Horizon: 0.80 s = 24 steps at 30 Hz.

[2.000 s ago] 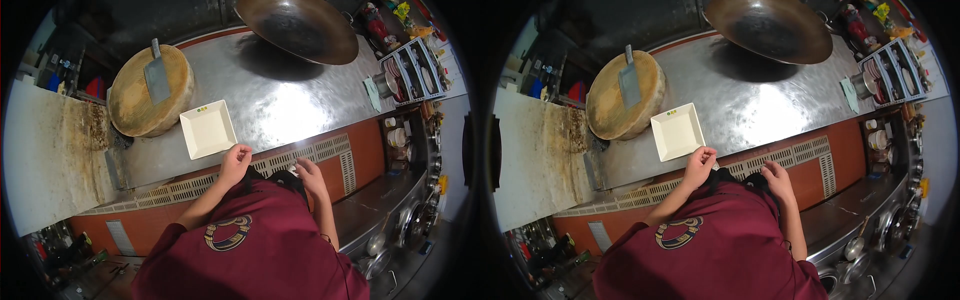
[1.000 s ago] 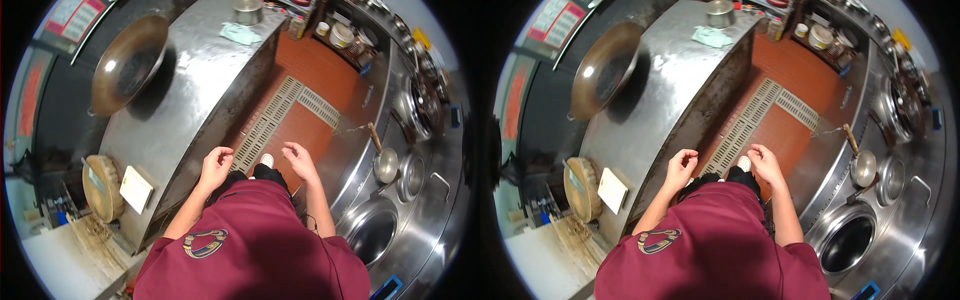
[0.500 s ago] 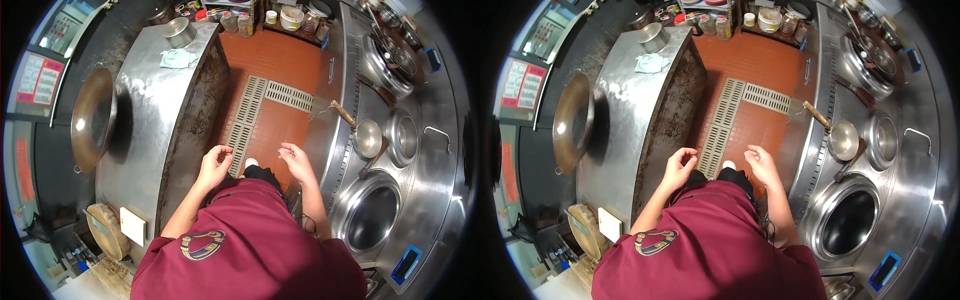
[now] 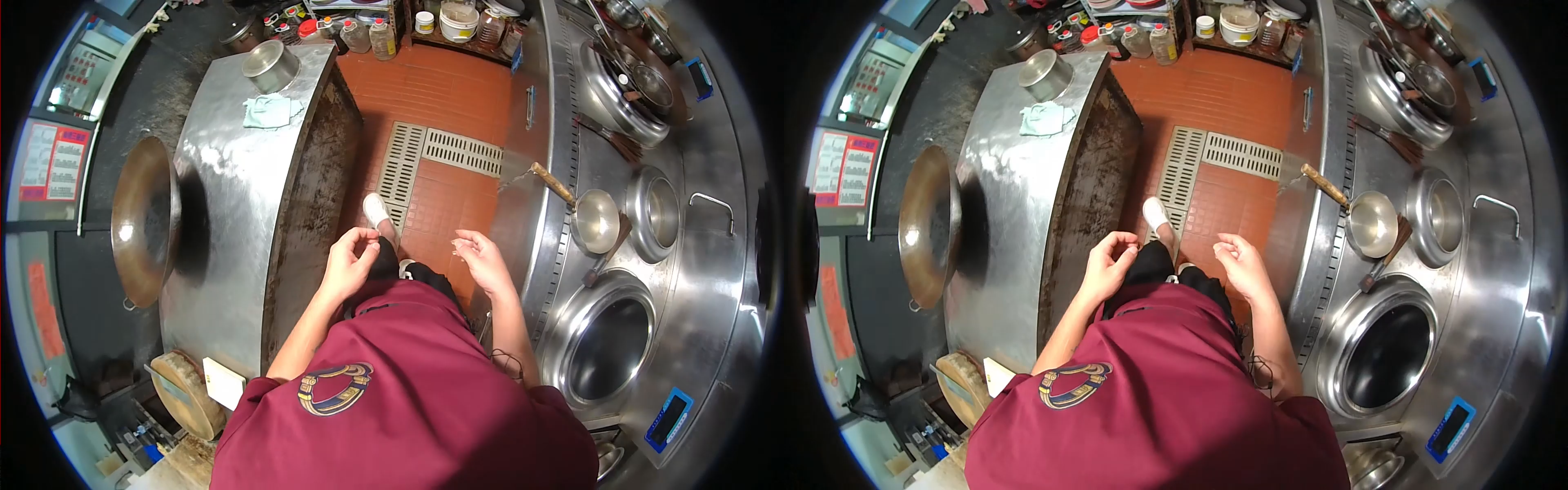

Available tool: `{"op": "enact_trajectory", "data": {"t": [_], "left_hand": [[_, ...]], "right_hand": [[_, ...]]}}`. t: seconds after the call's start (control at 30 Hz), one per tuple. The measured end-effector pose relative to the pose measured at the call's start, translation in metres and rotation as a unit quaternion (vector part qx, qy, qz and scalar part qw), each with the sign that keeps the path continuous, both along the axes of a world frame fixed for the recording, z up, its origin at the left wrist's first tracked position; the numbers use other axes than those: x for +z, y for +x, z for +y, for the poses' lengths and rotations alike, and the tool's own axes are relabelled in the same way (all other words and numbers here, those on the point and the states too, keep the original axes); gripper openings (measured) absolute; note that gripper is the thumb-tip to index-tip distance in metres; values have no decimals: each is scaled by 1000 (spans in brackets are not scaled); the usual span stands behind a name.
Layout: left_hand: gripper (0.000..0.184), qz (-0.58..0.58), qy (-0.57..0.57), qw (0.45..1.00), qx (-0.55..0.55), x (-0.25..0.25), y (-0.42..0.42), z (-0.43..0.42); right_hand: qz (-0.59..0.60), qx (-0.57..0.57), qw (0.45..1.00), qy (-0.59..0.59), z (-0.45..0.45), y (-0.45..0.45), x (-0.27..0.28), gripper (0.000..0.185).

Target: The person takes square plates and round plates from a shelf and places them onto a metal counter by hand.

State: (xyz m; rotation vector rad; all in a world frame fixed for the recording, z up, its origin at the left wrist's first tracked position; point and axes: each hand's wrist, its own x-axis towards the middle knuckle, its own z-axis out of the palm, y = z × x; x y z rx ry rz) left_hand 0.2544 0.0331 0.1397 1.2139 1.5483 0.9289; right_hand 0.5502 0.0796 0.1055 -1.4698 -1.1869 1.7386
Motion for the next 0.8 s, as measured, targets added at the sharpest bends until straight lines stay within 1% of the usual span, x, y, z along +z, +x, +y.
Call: {"op": "enact_trajectory", "data": {"t": [0.13, 0.3, 0.43, 0.53, 0.8], "left_hand": [[18, -30, 1, 999, -26, -6, -2, 42], [16, -54, -13, 997, -54, -10, -11, 108], [17, -48, -39, 996, -70, -8, -25, 165], [17, -50, -14, 996, -79, -9, -39, 206], [16, -74, -43, 993, -86, -17, -81, 299]], "right_hand": [[-7, -33, 999, -19, 18, 3, 4, 48], [-9, -63, 997, -34, 62, -11, 2, 47], [-7, -66, 998, -22, 113, -28, 5, 46], [-18, -63, 998, -20, 158, -44, 16, 46], [-25, -69, 997, 1, 258, -83, 27, 45]]}}
